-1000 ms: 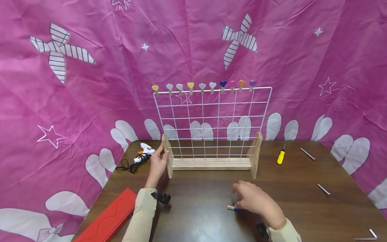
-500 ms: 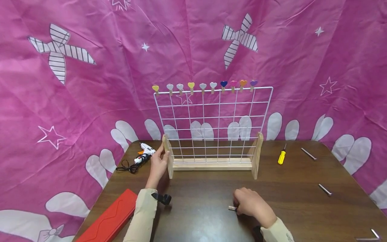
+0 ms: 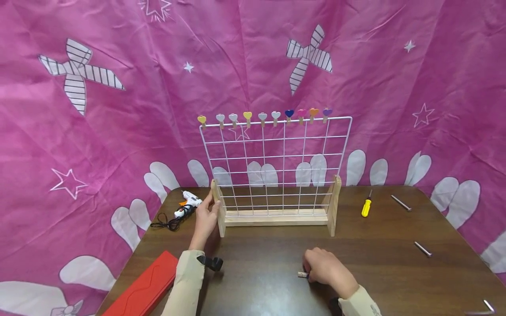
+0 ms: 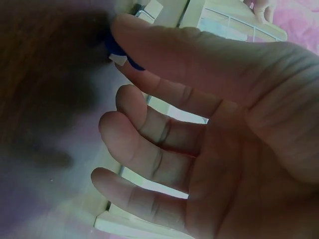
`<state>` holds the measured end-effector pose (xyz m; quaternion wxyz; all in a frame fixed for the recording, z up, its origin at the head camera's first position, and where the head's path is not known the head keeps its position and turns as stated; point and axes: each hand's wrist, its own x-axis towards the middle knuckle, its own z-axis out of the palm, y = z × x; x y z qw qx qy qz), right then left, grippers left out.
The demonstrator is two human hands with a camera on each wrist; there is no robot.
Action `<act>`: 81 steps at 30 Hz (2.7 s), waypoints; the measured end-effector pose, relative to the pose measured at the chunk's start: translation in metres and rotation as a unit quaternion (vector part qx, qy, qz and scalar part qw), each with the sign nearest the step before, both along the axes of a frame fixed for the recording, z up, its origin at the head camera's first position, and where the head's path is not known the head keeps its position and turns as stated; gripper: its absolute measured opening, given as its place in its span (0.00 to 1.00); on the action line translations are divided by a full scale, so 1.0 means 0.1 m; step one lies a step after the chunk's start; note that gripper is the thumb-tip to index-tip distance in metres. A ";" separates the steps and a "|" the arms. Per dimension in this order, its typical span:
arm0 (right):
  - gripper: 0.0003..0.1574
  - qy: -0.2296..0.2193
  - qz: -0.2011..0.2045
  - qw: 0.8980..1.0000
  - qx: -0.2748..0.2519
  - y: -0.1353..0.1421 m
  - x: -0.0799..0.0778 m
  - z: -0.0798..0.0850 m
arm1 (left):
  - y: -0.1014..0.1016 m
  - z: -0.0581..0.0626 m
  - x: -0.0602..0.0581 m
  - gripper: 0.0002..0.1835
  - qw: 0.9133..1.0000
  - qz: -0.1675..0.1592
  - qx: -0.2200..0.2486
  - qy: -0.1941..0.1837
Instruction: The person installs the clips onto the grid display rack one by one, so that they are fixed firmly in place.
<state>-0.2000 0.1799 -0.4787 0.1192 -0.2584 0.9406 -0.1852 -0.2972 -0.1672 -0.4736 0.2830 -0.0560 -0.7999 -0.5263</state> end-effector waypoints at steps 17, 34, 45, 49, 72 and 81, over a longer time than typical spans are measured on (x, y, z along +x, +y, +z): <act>0.14 0.060 0.019 0.991 -0.118 0.25 -0.13 0.26 | 0.00 -0.03 -0.02 0.28 1.000 -0.008 0.000 0.000; 0.17 0.365 0.016 0.915 -0.172 0.69 -0.29 1.45 | 0.00 -0.04 -0.03 0.28 1.000 -0.001 0.001 0.003; 0.12 0.456 -0.044 0.882 -0.116 0.77 -0.53 2.47 | 0.00 -0.04 -0.01 0.28 1.000 -0.004 0.008 0.000; 0.09 0.470 -0.056 0.874 -0.108 0.77 -0.63 2.74 | 0.00 -0.04 0.01 0.28 1.000 -0.006 0.013 -0.005; 0.09 0.432 -0.032 0.901 -0.031 0.67 -0.96 3.10 | 0.00 -0.06 0.04 0.27 1.000 0.006 -0.005 0.002; 0.11 0.404 -0.037 0.914 -0.028 0.65 -0.97 3.06 | 0.00 -0.07 0.05 0.27 1.000 0.000 -0.001 0.002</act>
